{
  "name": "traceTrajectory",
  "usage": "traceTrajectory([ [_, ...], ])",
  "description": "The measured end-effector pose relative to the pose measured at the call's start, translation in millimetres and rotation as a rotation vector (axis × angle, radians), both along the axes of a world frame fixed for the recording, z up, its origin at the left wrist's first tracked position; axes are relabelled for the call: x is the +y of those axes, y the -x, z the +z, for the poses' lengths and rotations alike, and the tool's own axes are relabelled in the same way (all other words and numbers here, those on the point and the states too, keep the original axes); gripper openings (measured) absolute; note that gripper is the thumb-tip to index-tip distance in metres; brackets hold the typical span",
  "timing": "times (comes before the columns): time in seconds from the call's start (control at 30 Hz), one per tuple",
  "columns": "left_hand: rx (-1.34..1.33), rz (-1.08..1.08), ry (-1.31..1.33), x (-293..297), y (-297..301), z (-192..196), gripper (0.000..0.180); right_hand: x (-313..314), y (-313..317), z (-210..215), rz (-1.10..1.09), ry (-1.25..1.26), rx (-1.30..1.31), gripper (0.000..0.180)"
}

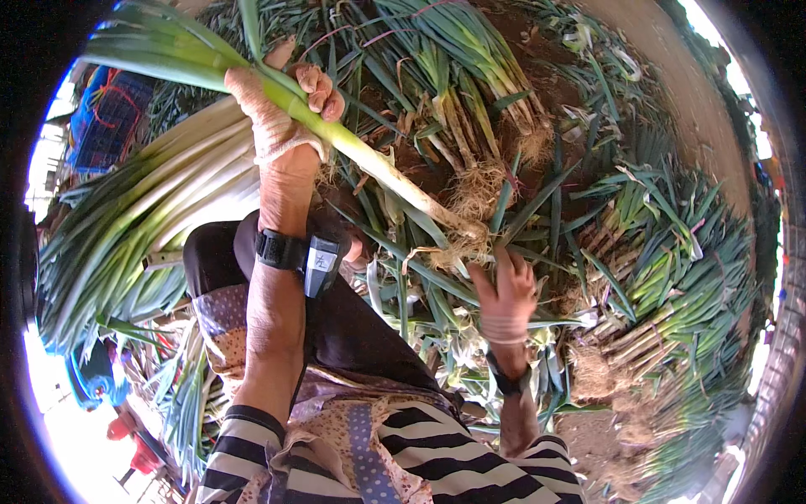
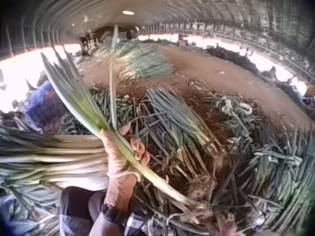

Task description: Peeling and cleaning the outer layers of leeks by hand in a processing area.

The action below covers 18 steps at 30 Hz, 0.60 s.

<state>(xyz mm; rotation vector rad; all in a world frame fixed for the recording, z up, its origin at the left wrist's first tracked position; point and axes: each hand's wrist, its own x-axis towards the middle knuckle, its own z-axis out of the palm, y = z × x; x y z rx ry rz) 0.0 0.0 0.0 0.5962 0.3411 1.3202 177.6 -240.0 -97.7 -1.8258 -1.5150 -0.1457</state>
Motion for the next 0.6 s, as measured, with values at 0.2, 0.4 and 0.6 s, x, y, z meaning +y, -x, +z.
traceTrajectory([
  [0.2, 0.048, 0.100, 0.066, -14.4, -19.5, 1.8, 0.082, 100.8, 53.1, 23.8, 0.004, -0.141, -0.002, 0.053],
  [0.4, -0.058, 0.046, 0.117, -3.1, -6.5, -9.2, 0.074, 120.3, 60.0, 10.1, 0.035, 0.017, 0.164, 0.034],
  [0.6, -0.016, -0.025, 0.077, -9.5, -4.3, 4.5, 0.076, 154.6, 34.5, -13.6, 0.224, 0.454, 0.510, 0.026],
])
